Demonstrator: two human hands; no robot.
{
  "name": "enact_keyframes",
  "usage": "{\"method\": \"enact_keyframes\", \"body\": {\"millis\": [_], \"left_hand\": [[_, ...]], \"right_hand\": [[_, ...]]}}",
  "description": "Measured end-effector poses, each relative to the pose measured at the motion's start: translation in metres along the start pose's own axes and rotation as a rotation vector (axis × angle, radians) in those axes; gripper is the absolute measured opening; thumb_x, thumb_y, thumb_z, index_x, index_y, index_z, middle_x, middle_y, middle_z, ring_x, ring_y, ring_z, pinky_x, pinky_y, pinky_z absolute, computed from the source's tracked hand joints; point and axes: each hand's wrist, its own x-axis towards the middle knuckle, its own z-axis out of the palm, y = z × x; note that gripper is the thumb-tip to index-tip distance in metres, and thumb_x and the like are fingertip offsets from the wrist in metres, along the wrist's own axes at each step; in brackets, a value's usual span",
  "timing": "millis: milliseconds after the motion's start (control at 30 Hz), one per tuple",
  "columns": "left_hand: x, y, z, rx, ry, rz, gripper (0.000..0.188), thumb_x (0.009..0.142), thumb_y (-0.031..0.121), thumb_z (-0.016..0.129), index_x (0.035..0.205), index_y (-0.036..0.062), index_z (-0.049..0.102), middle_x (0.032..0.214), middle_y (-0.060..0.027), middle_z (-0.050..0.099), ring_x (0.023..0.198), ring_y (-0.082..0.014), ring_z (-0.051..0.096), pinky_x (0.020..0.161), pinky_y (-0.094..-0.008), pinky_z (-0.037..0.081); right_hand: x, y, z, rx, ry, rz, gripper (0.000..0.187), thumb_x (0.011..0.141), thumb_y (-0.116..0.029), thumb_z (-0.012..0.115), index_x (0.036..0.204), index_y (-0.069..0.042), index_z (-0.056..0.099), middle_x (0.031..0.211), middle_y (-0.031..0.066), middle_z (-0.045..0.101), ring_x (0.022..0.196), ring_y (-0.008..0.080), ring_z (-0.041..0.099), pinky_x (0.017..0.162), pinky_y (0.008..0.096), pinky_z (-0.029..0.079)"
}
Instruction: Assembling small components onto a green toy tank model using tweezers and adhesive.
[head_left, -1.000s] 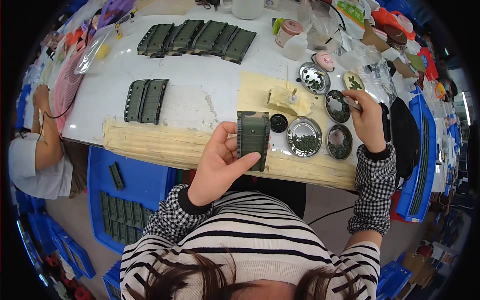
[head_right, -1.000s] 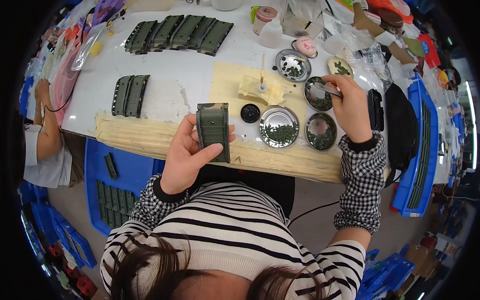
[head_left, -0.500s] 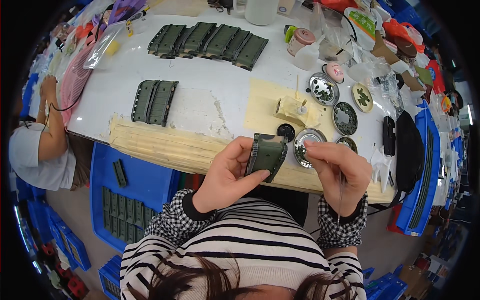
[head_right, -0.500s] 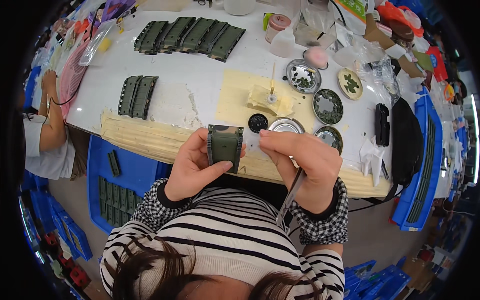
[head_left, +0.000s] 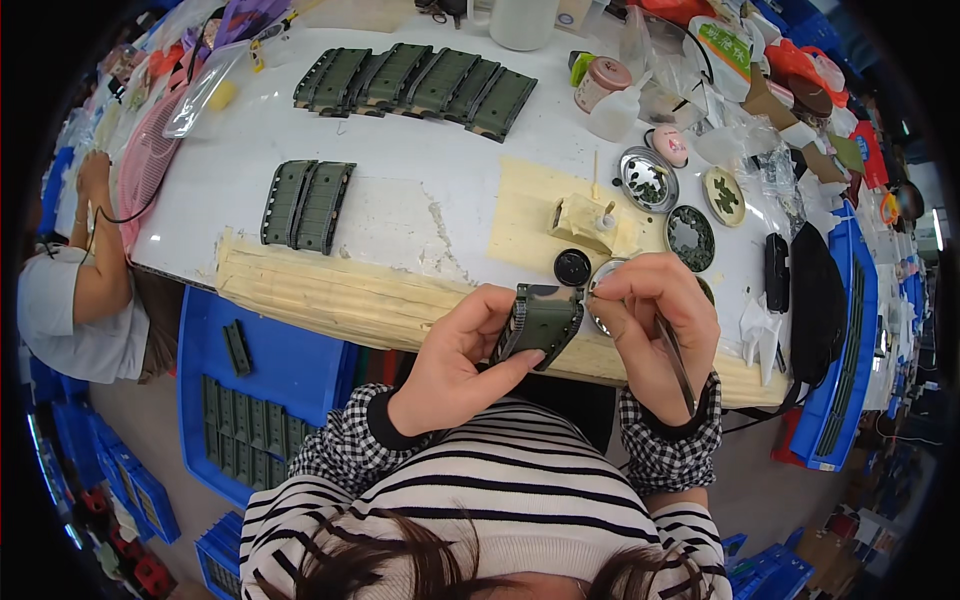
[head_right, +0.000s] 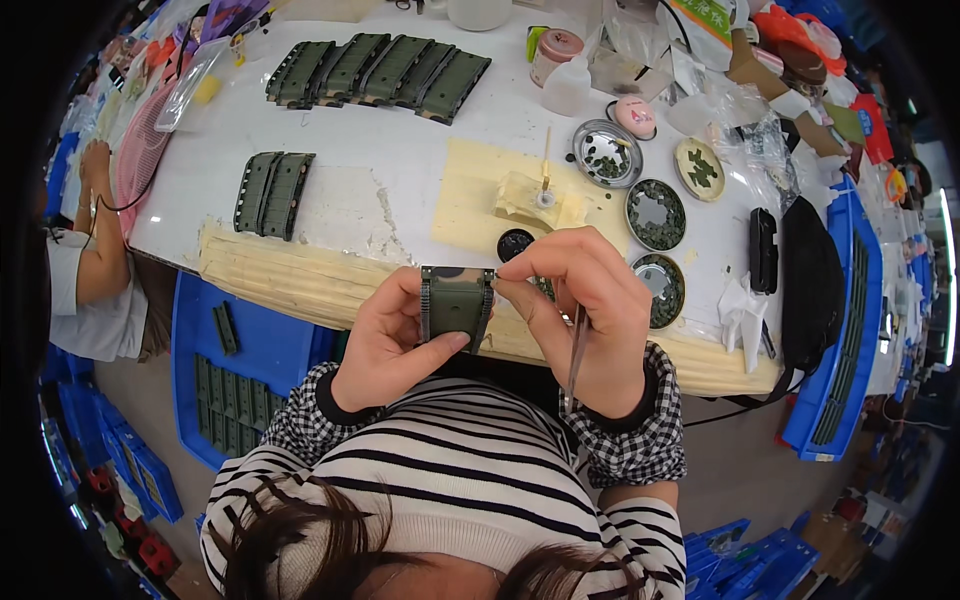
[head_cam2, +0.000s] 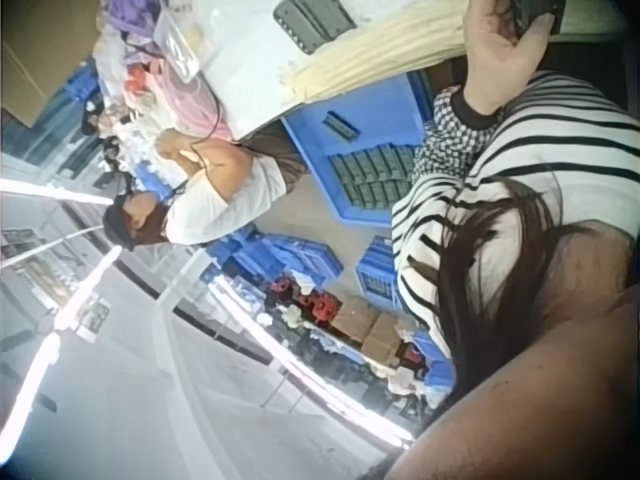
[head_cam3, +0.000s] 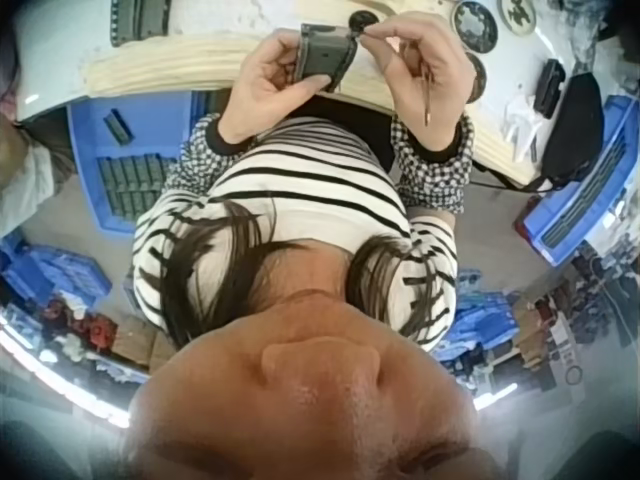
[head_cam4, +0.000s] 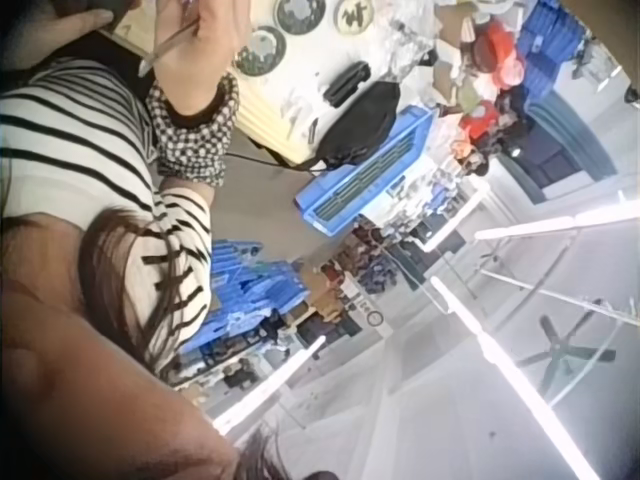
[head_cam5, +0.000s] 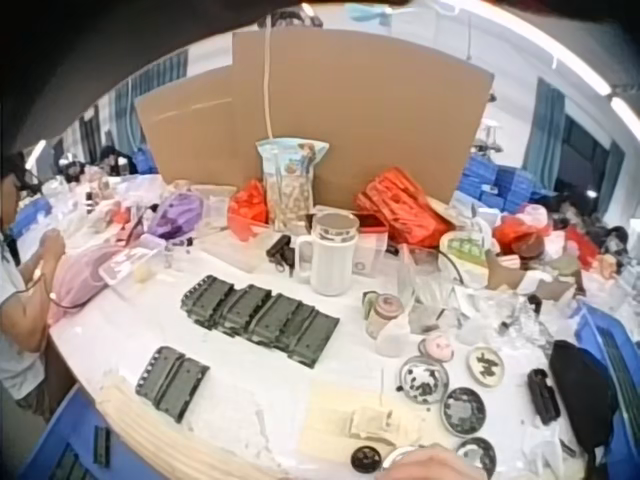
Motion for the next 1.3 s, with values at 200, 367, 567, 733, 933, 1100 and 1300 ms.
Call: {"method": "enact_keyframes", "body": {"millis": [200, 367, 567, 733, 933, 1100, 1300], "left_hand": [[0.0, 0.004, 0.002, -0.022, 0.019, -0.014, 0.037, 0.087, -0.008, 0.059, 0.121, -0.0008, 0.046, 0.116, -0.0073, 0.059, 0.107, -0.0098, 0.056, 0.093, -0.0253, 0.044], [-0.002, 0.006, 0.003, 0.02, 0.037, -0.018, 0.039, 0.087, -0.009, 0.059, 0.123, -0.0018, 0.045, 0.116, -0.0083, 0.059, 0.109, -0.0105, 0.055, 0.095, -0.0258, 0.044], [-0.001, 0.004, 0.006, 0.099, 0.08, 0.008, 0.045, 0.086, -0.01, 0.061, 0.126, 0.0, 0.044, 0.117, -0.0104, 0.06, 0.107, -0.0123, 0.059, 0.09, -0.0262, 0.049], [0.0, -0.001, 0.01, 0.036, 0.054, -0.039, 0.045, 0.086, -0.011, 0.059, 0.128, -0.0019, 0.044, 0.119, -0.0097, 0.058, 0.11, -0.0114, 0.055, 0.094, -0.0258, 0.045], [0.008, -0.001, 0.007, 0.026, -0.002, -0.105, 0.042, 0.087, -0.011, 0.056, 0.124, 0.0014, 0.039, 0.123, -0.0207, 0.058, 0.115, -0.0271, 0.059, 0.097, -0.0363, 0.049], [0.013, -0.005, 0.005, 0.024, -0.036, -0.138, 0.041, 0.088, -0.011, 0.055, 0.123, 0.0022, 0.039, 0.124, -0.0216, 0.058, 0.116, -0.0264, 0.059, 0.098, -0.0363, 0.049], [0.008, -0.005, 0.003, 0.038, -0.032, -0.149, 0.047, 0.088, -0.011, 0.054, 0.13, 0.0028, 0.036, 0.124, -0.0216, 0.058, 0.116, -0.0263, 0.059, 0.099, -0.0376, 0.048]], "right_hand": [[0.001, -0.001, 0.005, -0.153, -0.009, -0.139, 0.022, 0.073, 0.006, 0.074, 0.092, -0.002, 0.067, 0.085, 0.0075, 0.062, 0.06, 0.0144, 0.054, 0.051, 0.0245, 0.043], [-0.001, 0.005, 0.009, -0.35, 0.028, -0.38, 0.026, 0.069, 0.007, 0.072, 0.094, 0.001, 0.066, 0.085, 0.0111, 0.062, 0.067, 0.0254, 0.062, 0.057, 0.0313, 0.05], [-0.005, 0.011, 0.007, -0.372, -0.03, -0.422, 0.039, 0.063, 0.009, 0.065, 0.101, 0.004, 0.065, 0.089, 0.013, 0.062, 0.068, 0.0255, 0.062, 0.058, 0.0318, 0.051], [-0.022, 0.023, 0.011, -0.45, -0.006, -0.426, 0.05, 0.058, 0.007, 0.063, 0.108, 0.005, 0.063, 0.098, 0.0155, 0.061, 0.071, 0.0272, 0.062, 0.06, 0.0331, 0.052], [-0.035, 0.021, -0.027, -0.317, 0.122, 0.029, 0.031, 0.074, 0.006, 0.069, 0.104, 0.001, 0.063, 0.093, 0.014, 0.062, 0.074, 0.0243, 0.062, 0.062, 0.0291, 0.049], [-0.041, 0.075, -0.074, -0.557, 0.162, 0.159, 0.017, 0.077, 0.001, 0.071, 0.093, -0.002, 0.065, 0.082, 0.0104, 0.062, 0.068, 0.0213, 0.063, 0.059, 0.0292, 0.048], [-0.039, 0.088, -0.078, -0.693, 0.067, 0.2, 0.012, 0.077, -0.002, 0.069, 0.087, -0.004, 0.063, 0.081, 0.0086, 0.063, 0.067, 0.0249, 0.063, 0.059, 0.0341, 0.049]]}}
